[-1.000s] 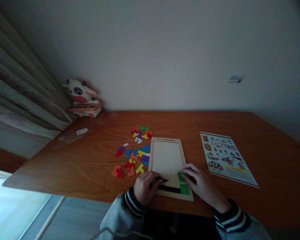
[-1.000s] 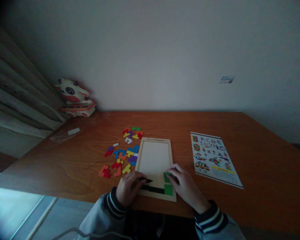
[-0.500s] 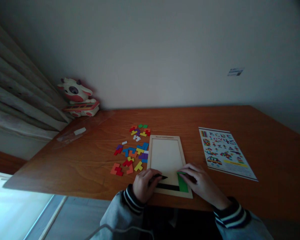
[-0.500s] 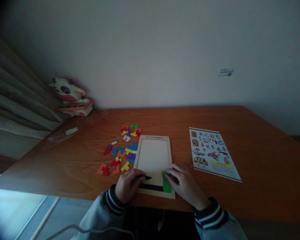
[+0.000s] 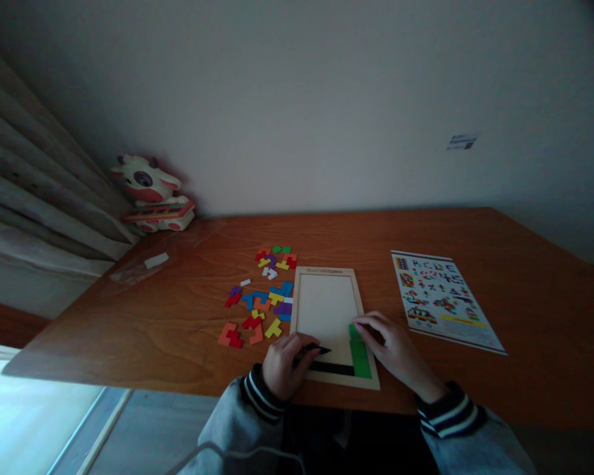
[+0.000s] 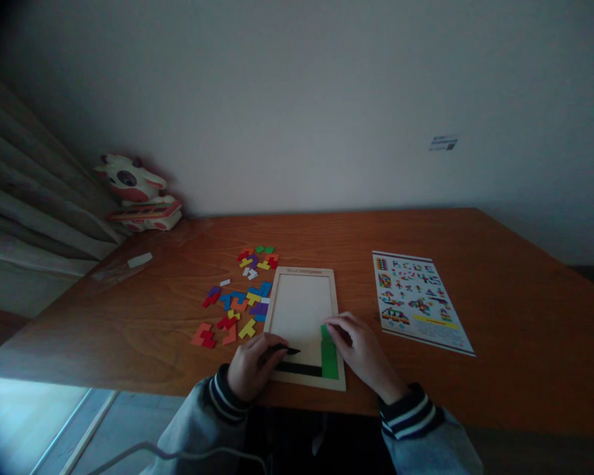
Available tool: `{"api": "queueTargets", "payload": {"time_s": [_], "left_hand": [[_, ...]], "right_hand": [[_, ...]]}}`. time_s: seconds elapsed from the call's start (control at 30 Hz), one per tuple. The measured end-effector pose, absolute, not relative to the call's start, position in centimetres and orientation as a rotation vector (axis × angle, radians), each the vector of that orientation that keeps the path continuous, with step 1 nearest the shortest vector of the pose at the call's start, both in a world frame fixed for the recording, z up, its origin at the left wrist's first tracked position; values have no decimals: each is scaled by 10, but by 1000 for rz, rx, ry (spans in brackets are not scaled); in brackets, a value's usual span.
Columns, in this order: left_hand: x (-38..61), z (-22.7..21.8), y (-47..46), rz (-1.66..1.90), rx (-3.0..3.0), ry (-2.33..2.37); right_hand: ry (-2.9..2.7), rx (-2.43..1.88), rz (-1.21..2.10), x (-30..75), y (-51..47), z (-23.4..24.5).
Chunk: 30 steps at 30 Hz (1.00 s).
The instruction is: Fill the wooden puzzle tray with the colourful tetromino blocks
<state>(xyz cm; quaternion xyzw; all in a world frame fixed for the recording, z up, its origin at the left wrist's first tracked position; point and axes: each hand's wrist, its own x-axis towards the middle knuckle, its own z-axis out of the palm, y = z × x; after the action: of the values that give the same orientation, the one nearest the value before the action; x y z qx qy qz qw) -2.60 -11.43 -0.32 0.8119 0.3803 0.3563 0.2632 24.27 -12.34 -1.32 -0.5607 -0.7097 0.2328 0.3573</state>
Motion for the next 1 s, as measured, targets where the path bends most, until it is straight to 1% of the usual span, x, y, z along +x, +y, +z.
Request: {"api": "queueTargets", "payload": {"time_s": [0.17, 0.4, 0.57, 0.7, 0.83, 1.0], "left_hand": [[-26, -5, -114, 956, 2200, 1054], [-27, -9, -113, 988, 2232, 1159], [-26, -9, -112, 981, 2204, 1212], [-26, -7, -112, 981, 2132, 1237], [-28, -7, -113, 988, 1986, 1239], [-33, -13, -114, 1022, 1886, 1169]], "right_hand": [[-1864, -1474, 528, 241, -122, -16], [-1871, -1505, 527, 239, -124, -14], [-1860, -1583, 431, 235, -122, -18], [-1854, -1545, 446, 236, -124, -17], [-1786, -1490, 387, 225, -133, -6], [-1926, -1338, 411, 195, -144, 4]]}}
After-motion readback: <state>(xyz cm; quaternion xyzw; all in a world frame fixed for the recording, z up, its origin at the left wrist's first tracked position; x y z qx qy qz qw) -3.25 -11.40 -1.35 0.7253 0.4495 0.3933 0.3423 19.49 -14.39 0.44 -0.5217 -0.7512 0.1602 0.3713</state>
